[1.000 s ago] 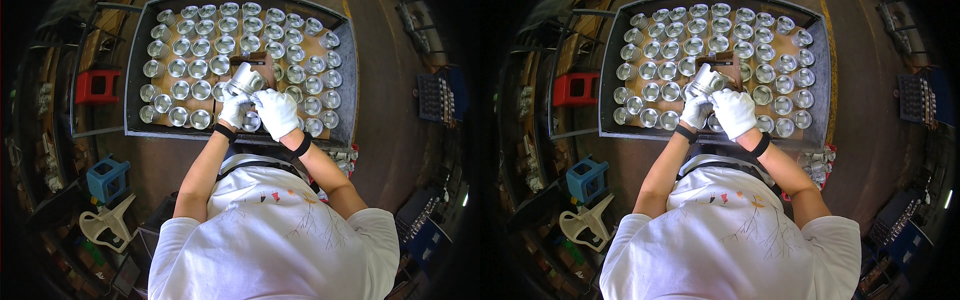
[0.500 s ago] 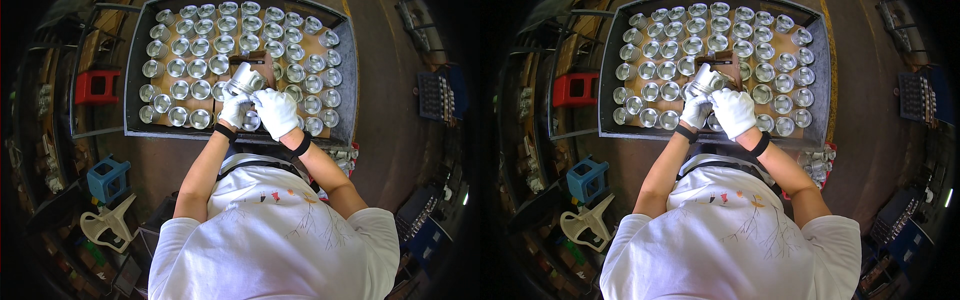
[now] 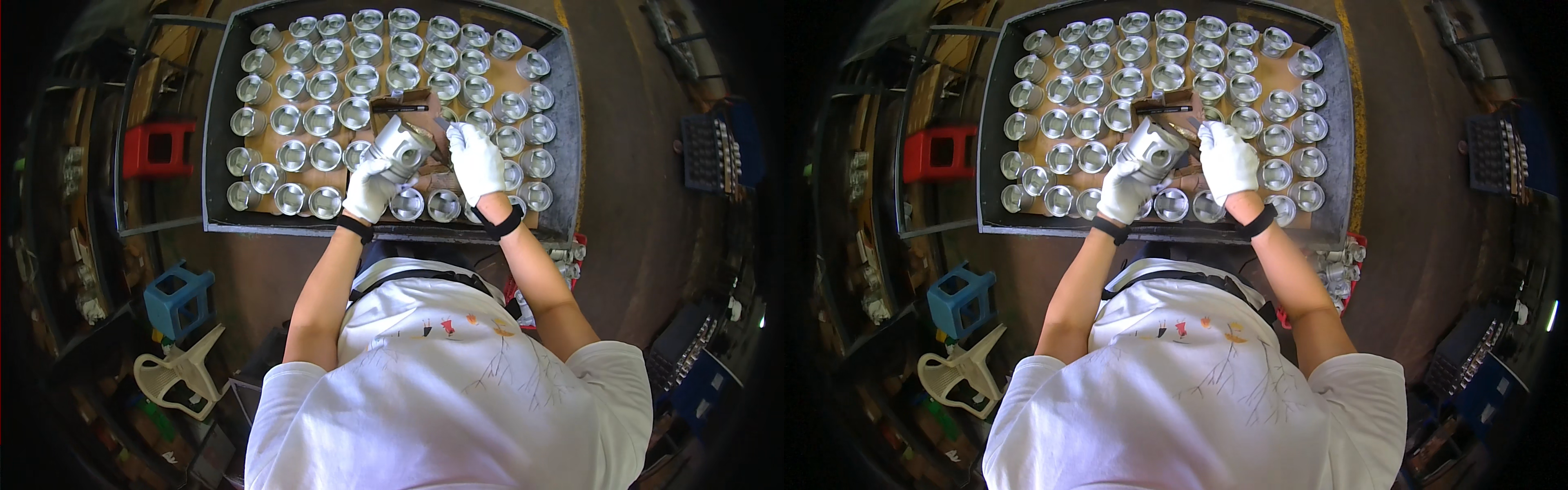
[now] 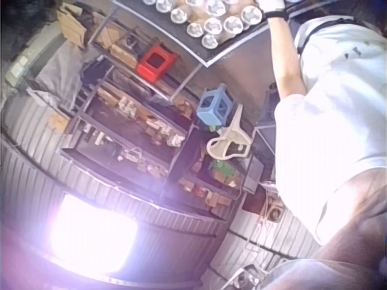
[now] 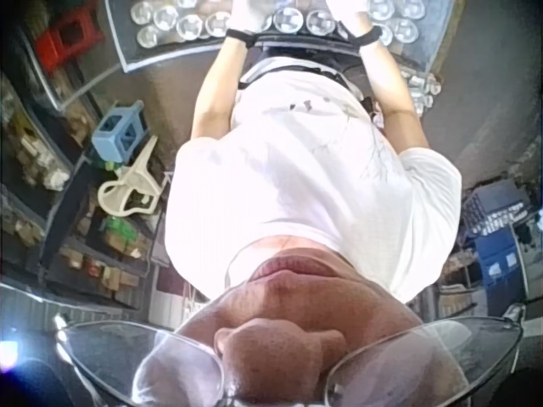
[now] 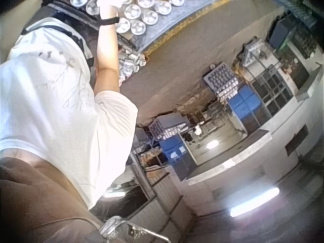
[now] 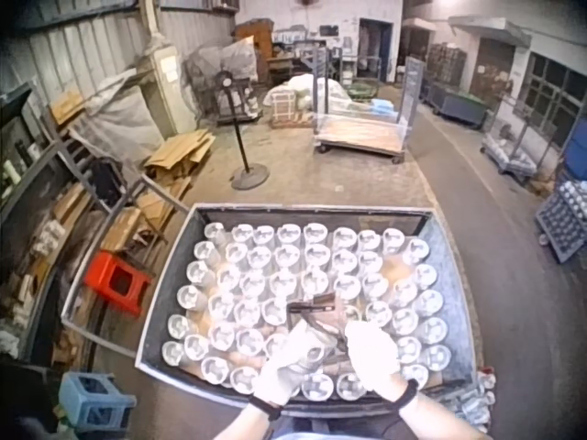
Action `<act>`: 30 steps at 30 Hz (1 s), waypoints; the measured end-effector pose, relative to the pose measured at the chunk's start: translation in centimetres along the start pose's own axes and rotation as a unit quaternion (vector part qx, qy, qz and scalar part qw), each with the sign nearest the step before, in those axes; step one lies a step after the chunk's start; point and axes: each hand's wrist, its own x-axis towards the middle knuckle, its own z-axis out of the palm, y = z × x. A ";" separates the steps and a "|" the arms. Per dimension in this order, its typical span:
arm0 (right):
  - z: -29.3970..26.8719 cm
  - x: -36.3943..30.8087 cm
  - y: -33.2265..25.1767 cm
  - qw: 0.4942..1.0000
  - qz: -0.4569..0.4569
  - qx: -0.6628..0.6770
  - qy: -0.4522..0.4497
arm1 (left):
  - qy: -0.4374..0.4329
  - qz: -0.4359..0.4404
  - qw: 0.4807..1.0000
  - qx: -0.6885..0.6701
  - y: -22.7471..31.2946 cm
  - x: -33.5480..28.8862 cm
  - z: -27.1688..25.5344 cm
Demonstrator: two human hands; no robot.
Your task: Organizing and inspecting metal bowls on a storage cart.
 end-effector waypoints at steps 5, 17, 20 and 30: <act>4.2 1.7 3.4 0.993 0.039 -0.011 -0.108 | 0.002 -0.022 1.000 0.016 0.3 -0.2 0.3; 1.9 1.6 0.5 0.937 -0.321 0.129 -0.053 | 0.126 -0.076 0.989 -0.016 0.8 0.6 2.7; 2.4 1.8 0.5 0.943 -0.309 0.117 -0.050 | 0.079 -0.117 0.990 -0.002 1.6 -0.2 2.8; 2.9 0.2 -1.3 0.956 -0.042 0.262 -0.126 | 0.035 -0.172 0.983 -0.047 3.1 1.2 0.4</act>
